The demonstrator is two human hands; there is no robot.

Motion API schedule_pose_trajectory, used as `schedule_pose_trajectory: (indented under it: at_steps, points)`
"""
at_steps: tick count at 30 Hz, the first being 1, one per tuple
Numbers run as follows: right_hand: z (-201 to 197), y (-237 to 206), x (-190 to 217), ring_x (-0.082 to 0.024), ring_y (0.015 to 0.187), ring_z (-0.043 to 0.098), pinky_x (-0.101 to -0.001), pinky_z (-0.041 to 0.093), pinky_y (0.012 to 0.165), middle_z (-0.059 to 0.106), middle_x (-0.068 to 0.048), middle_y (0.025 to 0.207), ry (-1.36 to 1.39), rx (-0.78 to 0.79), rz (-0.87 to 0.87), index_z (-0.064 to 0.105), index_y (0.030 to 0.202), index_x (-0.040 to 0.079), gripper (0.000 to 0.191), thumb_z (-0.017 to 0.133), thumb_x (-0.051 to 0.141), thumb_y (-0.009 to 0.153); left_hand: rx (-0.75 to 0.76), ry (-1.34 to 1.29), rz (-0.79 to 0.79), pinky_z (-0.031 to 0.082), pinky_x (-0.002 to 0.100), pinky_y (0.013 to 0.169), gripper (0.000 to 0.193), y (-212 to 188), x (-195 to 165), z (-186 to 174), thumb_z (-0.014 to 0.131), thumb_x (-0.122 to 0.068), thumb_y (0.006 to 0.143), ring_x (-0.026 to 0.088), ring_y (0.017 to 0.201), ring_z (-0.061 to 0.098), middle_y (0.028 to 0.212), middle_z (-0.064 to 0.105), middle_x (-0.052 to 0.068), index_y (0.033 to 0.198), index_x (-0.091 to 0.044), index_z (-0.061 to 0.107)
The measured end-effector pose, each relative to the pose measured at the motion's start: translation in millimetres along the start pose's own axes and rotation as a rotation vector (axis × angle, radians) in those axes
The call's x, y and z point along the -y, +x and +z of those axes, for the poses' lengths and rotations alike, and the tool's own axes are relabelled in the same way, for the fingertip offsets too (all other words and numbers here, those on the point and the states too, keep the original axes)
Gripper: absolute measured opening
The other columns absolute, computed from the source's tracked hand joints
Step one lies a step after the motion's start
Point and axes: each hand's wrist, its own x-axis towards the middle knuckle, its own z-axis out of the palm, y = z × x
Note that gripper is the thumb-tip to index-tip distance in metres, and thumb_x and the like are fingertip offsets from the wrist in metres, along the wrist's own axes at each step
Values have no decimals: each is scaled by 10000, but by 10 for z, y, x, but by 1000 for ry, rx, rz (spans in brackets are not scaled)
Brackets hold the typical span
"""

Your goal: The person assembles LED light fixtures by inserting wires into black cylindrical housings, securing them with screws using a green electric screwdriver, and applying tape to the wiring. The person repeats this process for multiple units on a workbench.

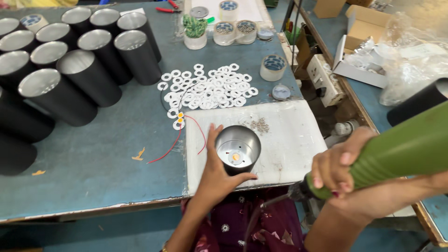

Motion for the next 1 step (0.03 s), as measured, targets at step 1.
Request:
schedule_pose_trajectory:
  at_steps: [1]
  points:
    - [1, 62, 52, -207, 355, 477, -425, 495, 374, 480, -76, 472, 2, 4, 8, 596, 837, -66, 1059, 245, 933, 818, -58, 0, 3, 326, 449, 1243, 1459, -2, -26, 67, 988, -360, 604, 358, 1509, 390, 1643, 300, 231, 1629, -75, -12]
